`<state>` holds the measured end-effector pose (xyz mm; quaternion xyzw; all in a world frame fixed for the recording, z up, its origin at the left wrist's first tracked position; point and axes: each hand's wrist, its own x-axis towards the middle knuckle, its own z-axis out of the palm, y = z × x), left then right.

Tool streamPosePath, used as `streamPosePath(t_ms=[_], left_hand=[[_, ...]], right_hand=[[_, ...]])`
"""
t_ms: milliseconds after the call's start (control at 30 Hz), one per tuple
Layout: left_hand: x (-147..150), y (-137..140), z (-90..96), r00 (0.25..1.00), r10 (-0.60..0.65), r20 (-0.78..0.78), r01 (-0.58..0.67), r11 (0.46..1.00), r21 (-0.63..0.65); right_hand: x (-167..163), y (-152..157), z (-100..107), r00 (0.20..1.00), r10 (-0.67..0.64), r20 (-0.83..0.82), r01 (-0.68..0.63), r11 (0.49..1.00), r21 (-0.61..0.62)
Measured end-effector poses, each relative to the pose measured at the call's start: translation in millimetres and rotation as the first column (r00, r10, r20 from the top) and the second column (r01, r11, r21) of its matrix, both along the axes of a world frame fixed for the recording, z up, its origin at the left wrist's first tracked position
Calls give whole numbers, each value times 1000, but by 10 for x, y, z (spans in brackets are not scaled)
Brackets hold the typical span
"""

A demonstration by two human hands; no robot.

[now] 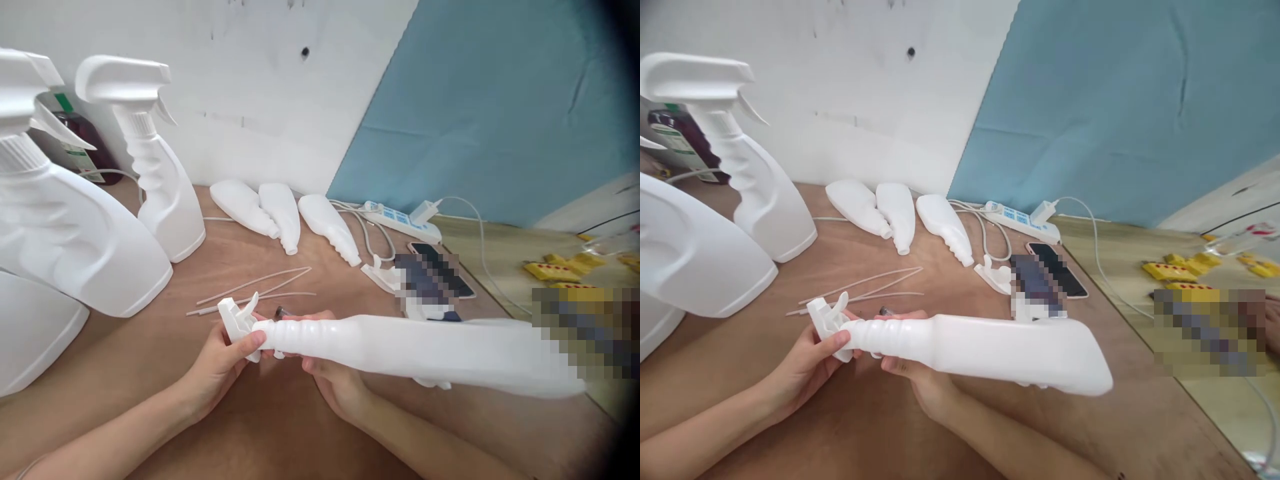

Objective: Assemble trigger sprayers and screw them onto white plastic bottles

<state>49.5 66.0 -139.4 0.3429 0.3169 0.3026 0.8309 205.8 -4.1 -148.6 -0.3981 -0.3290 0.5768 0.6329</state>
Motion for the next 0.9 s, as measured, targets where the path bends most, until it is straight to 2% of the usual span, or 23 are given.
streamPosePath(t_ms=[200,433,567,767,900], left_hand=[[0,-2,12,997,-13,-76,16,999,45],[7,-49,1,991,-135,-17,135,990,30],[16,-44,30,994,-87,-69,91,994,60],[1,-45,47,980,-35,-194,63,988,144],[-9,-48,12,986,-49,-159,71,988,137]], right_hand=[[55,46,-25,997,17,-71,-20,999,-46],[57,48,-103,997,12,-78,-17,998,-56],[36,74,-49,994,19,-103,-23,999,-36],[32,79,-61,995,-24,-101,16,997,-80],[36,66,-102,994,-53,-98,45,995,-85]])
